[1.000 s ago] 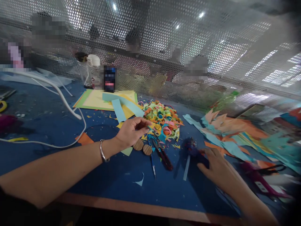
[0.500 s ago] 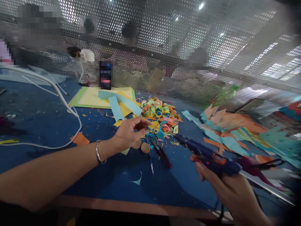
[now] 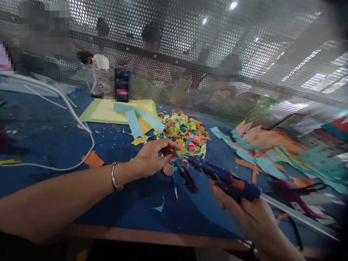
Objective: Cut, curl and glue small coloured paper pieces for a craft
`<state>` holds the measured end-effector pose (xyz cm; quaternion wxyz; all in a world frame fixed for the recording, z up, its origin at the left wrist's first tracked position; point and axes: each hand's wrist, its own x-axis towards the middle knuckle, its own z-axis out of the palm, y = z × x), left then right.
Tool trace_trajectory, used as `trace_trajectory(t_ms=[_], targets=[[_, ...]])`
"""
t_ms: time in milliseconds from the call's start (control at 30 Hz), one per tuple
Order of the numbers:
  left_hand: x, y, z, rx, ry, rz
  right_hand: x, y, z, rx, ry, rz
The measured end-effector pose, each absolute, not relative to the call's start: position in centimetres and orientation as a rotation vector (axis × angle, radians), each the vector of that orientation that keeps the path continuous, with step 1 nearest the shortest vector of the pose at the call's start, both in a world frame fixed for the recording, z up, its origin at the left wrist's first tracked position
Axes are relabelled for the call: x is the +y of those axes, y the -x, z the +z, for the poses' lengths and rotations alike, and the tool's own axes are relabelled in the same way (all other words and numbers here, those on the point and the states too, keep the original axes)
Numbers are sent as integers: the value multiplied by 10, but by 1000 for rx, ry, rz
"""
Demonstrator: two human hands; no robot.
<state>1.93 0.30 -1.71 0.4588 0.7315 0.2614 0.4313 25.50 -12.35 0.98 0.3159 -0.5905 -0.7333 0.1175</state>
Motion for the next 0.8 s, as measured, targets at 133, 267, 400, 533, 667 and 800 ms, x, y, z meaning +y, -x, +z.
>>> trace_trajectory(t_ms=[133, 267, 400, 533, 667, 800], targets=[[2, -19, -18, 622, -1803, 1045, -125, -250, 8, -1891, 1666, 257], [0, -20, -18, 618, -1770, 1027, -126, -256, 1, -1929, 1693, 209], [-1, -20, -16, 623, -1758, 1023, -127, -262, -6, -1933, 1692, 157], [-2, -19, -14, 629, -1760, 1008, -129, -259, -2, -1921, 1700, 131], [-2, -19, -12, 630, -1759, 993, -129, -256, 2, -1914, 1678, 145], [-1, -19, -12, 626, -1754, 990, -127, -257, -1, -1915, 1656, 212]])
